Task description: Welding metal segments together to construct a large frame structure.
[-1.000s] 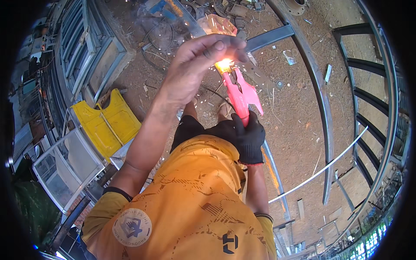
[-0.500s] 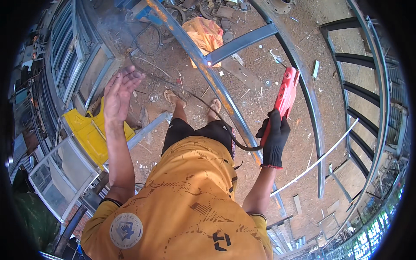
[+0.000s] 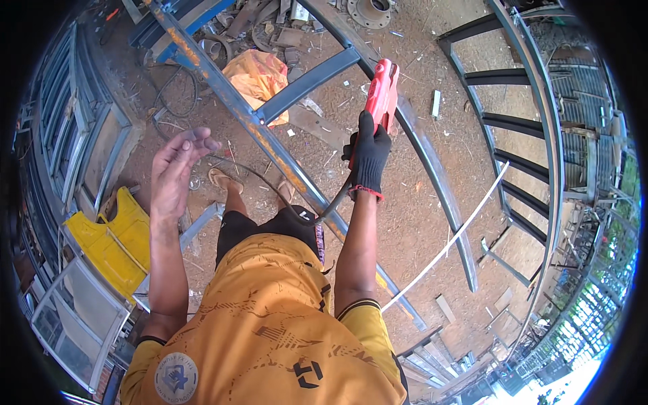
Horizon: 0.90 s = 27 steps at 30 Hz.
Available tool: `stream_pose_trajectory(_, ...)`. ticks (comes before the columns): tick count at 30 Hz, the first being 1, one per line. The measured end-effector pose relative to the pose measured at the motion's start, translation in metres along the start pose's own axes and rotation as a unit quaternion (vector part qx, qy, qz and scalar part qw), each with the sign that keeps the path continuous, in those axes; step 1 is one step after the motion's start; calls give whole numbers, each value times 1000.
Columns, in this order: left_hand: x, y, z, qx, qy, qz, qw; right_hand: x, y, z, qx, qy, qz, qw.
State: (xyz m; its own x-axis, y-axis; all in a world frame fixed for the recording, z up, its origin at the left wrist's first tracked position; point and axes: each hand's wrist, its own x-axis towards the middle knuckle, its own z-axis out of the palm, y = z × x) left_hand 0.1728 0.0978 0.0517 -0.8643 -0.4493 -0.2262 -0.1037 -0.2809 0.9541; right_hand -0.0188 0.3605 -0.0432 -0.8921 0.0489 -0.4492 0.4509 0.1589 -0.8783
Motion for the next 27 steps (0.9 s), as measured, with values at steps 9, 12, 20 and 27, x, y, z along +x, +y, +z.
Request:
stream_pose_trajectory(9,-16,-26,-16,-19,20,-50,998,1,2,8,-29,17,-14,999)
stream_pose_trajectory(12,-16,-23,-17,-4,15,-45,999,0,1,13,-40,16,-16,999)
stream_pose_trajectory(20,-13,-18,-4,-7,12,-45,999,1,2,13,-58,21,-20,998)
stream_pose_trajectory(27,-14,-26,-7,-11,10,-50,999,0,2,11,-82,22,-29,996)
